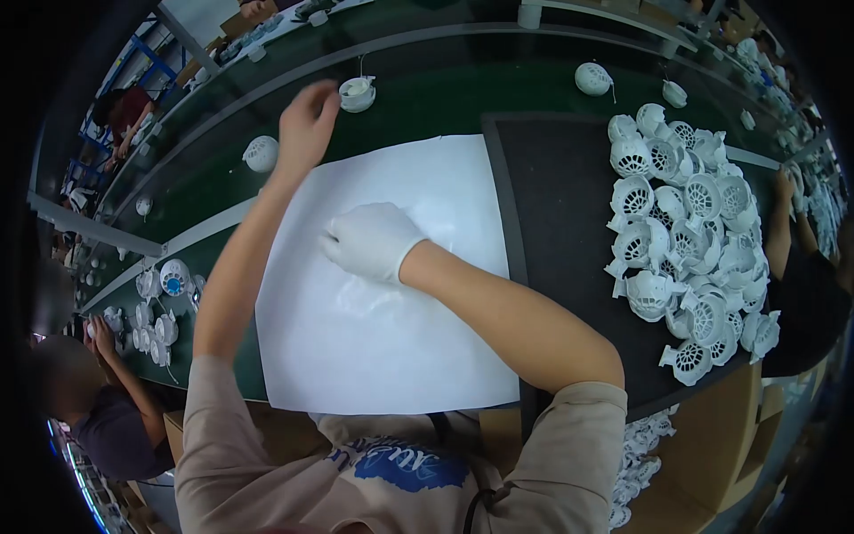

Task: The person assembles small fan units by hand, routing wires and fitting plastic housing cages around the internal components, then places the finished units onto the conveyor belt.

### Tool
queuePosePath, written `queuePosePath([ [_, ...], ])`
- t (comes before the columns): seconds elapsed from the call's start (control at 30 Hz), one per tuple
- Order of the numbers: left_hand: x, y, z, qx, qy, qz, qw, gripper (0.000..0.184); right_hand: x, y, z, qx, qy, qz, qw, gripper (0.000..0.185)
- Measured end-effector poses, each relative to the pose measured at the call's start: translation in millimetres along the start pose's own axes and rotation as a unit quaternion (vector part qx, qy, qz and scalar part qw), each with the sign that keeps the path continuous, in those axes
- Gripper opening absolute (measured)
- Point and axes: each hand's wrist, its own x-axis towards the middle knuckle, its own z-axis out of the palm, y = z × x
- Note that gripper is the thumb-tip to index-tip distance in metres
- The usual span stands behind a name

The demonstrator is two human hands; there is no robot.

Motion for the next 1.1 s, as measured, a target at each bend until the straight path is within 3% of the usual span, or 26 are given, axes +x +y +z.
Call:
queuePosePath([
  [0.07,52.7,-57.3,38.6,0.157,0.125,-0.006,0.98,0.042,3.5,-2.1,-5.1,-0.003,0.0,-0.01,1.0,0.036],
  [0.1,53.2,-65.0,44.9,0.157,0.133,-0.001,0.979,0.042,3.2,0.1,-5.4,0.01,0.01,-0.008,1.0,0.036],
  [0.17,55.8,-63.1,54.6,0.13,-0.074,-0.18,0.972,0.054,1.3,6.3,-10.2,0.037,0.03,0.001,0.999,0.035],
  [0.27,30.1,-30.8,37.3,0.034,-0.03,-0.089,0.995,0.056,4.9,11.6,-20.4,0.115,0.139,0.077,0.981,0.032],
  [0.3,17.5,-16.9,29.9,0.038,-0.039,-0.087,0.995,0.056,6.5,13.8,-19.1,0.16,0.184,0.115,0.963,0.03],
  [0.33,0.6,-3.2,20.1,-0.059,-0.052,-0.107,0.991,0.055,7.5,15.2,-16.6,0.17,0.181,0.12,0.961,0.03],
  [0.37,-17.0,6.8,9.4,-0.155,-0.061,-0.131,0.977,0.053,9.7,15.5,-16.7,0.262,0.26,0.106,0.923,0.028],
  [0.4,-34.7,11.2,-2.6,-0.15,-0.063,-0.141,0.977,0.053,13.4,15.6,-17.1,0.348,0.333,0.09,0.872,0.025],
  [0.5,-83.9,17.5,-37.2,-0.151,-0.137,-0.157,0.966,0.048,12.8,7.4,-15.6,0.334,0.299,0.065,0.891,0.024],
  [0.6,-118.5,30.2,-56.4,-0.138,-0.184,-0.042,0.972,0.042,4.6,-2.8,-16.3,0.335,0.225,0.048,0.914,0.026],
  [0.67,-129.8,35.0,-62.8,-0.18,-0.177,-0.081,0.964,0.04,2.2,-9.0,-16.3,0.332,0.179,0.033,0.926,0.026],
  [0.77,-139.6,32.5,-64.5,-0.264,-0.167,-0.127,0.941,0.036,-3.7,-19.4,-15.0,0.287,0.228,0.02,0.93,0.024],
  [1.0,-139.0,17.1,-64.1,-0.467,-0.241,-0.218,0.823,0.037,-5.8,-17.2,-23.2,0.168,0.119,0.056,0.977,0.027],
  [1.03,-139.3,18.8,-63.5,-0.468,-0.236,-0.219,0.823,0.037,-5.2,-15.7,-23.0,0.153,0.103,0.056,0.981,0.028],
  [1.1,-141.6,24.3,-61.8,-0.293,-0.194,-0.084,0.933,0.03,-5.5,-12.9,-21.3,0.225,0.133,0.068,0.963,0.026],
])
